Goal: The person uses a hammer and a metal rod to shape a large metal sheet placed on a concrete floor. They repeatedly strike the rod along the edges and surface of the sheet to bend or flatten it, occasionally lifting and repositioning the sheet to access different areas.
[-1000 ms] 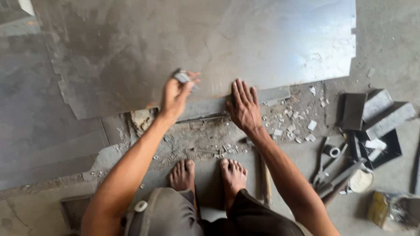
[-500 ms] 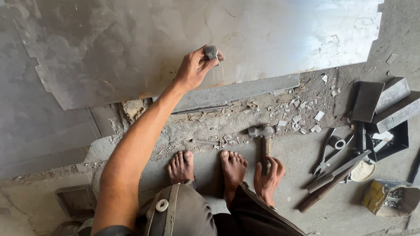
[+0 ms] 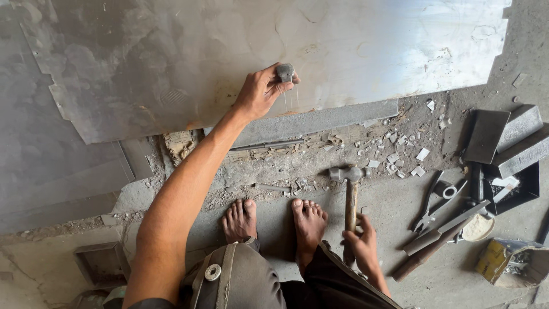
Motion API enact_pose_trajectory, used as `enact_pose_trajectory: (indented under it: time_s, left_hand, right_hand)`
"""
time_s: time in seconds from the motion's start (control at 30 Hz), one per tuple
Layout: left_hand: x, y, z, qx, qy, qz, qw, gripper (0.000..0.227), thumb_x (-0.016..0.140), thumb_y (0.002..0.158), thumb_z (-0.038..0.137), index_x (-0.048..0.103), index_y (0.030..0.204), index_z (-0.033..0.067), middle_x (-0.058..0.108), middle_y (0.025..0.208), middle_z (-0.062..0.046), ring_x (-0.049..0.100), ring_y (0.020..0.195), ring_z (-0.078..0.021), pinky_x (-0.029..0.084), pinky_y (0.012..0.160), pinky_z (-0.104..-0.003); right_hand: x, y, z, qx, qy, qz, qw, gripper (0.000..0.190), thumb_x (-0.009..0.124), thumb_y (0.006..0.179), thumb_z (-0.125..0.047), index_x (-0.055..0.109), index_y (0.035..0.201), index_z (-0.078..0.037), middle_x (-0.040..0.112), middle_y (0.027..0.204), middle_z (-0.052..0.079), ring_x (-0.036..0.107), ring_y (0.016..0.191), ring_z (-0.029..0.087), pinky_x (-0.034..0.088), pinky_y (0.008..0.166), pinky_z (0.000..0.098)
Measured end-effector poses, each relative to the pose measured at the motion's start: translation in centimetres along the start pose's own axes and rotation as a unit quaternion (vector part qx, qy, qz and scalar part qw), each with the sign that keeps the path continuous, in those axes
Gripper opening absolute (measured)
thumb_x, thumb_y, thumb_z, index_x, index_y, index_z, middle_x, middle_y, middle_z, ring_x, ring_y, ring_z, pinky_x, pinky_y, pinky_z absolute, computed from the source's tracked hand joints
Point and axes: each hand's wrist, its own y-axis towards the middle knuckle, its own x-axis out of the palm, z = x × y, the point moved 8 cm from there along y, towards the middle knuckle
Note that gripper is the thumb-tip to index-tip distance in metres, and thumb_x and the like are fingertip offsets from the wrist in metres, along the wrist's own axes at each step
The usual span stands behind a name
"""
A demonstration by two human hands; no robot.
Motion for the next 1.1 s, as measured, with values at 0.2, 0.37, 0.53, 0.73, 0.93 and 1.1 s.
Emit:
enact_pose_trajectory:
  time_s: [0.2, 0.37, 0.53, 0.73, 0.93, 1.1]
  left_hand:
    - [0.1, -0.1, 0.0, 0.020, -0.022, 0.012, 0.999, 0.015, 0.070, 0.100, 0.009, 0.068, 0.114, 0.0048, 0.078, 0.107, -0.005, 0.077, 0.102, -0.0169, 0.066, 0.094, -0.030]
    - [0.4, 0.1, -0.4, 0.014, 0.005, 0.012, 1.000, 0.016, 0.070, 0.099, 0.014, 0.069, 0.113, 0.0070, 0.079, 0.106, -0.004, 0.078, 0.100, -0.0170, 0.067, 0.091, -0.030]
    - [0.6, -0.4, -1.2, 0.006, 0.025, 0.012, 1.000, 0.019, 0.070, 0.099, 0.017, 0.069, 0.115, 0.0066, 0.080, 0.105, -0.006, 0.079, 0.095, -0.0174, 0.067, 0.084, -0.031]
    - [1.0, 0.2, -1.2, 0.057, 0.079, 0.018, 0.995, 0.022, 0.068, 0.102, 0.021, 0.068, 0.118, 0.0057, 0.080, 0.105, -0.008, 0.079, 0.090, -0.0190, 0.066, 0.079, -0.031]
    - [1.2, -0.4, -0.4, 0.083, 0.109, 0.026, 0.990, 0.024, 0.067, 0.101, 0.026, 0.068, 0.116, 0.0064, 0.081, 0.095, -0.008, 0.079, 0.079, -0.0196, 0.064, 0.067, -0.032]
    - [2.4, -0.6, -2.5, 0.076, 0.170, 0.011, 0.982, 0.025, 0.063, 0.104, 0.026, 0.065, 0.123, 0.0097, 0.078, 0.089, -0.008, 0.075, 0.067, -0.0189, 0.063, 0.056, -0.030]
  right_hand:
    - [2.1, -1.7, 0.1, 0.082, 0.187, -0.117, 0.972, 0.052, 0.061, 0.091, -0.005, 0.047, 0.141, -0.004, 0.056, 0.068, 0.005, 0.056, 0.050, 0.013, 0.047, 0.042, 0.0252]
    - [1.1, -2.9, -2.1, 0.045, 0.012, -0.029, 0.999, 0.058, 0.063, 0.087, -0.003, 0.048, 0.143, -0.006, 0.059, 0.065, 0.009, 0.056, 0.045, 0.018, 0.046, 0.038, 0.0316]
    - [1.0, -7.6, -9.7, -0.137, 0.067, -0.026, 0.988, 0.062, 0.067, 0.090, -0.012, 0.040, 0.144, -0.003, 0.065, 0.074, 0.006, 0.065, 0.056, 0.014, 0.057, 0.047, 0.0309]
    - [2.0, -5.4, -13.3, -0.092, -0.035, 0.003, 0.995, 0.062, 0.064, 0.090, -0.023, 0.040, 0.145, -0.010, 0.060, 0.059, 0.004, 0.058, 0.043, 0.015, 0.049, 0.036, 0.0313]
    - [3.8, -3.8, -14.9, -0.149, -0.039, -0.029, 0.988, 0.057, 0.062, 0.095, -0.027, 0.041, 0.145, -0.007, 0.061, 0.062, 0.003, 0.059, 0.046, 0.013, 0.051, 0.038, 0.0286]
    - [2.7, -3.1, -18.6, -0.236, -0.092, -0.031, 0.967, 0.054, 0.062, 0.097, -0.027, 0.044, 0.142, -0.003, 0.062, 0.063, 0.004, 0.059, 0.046, 0.013, 0.048, 0.034, 0.0293]
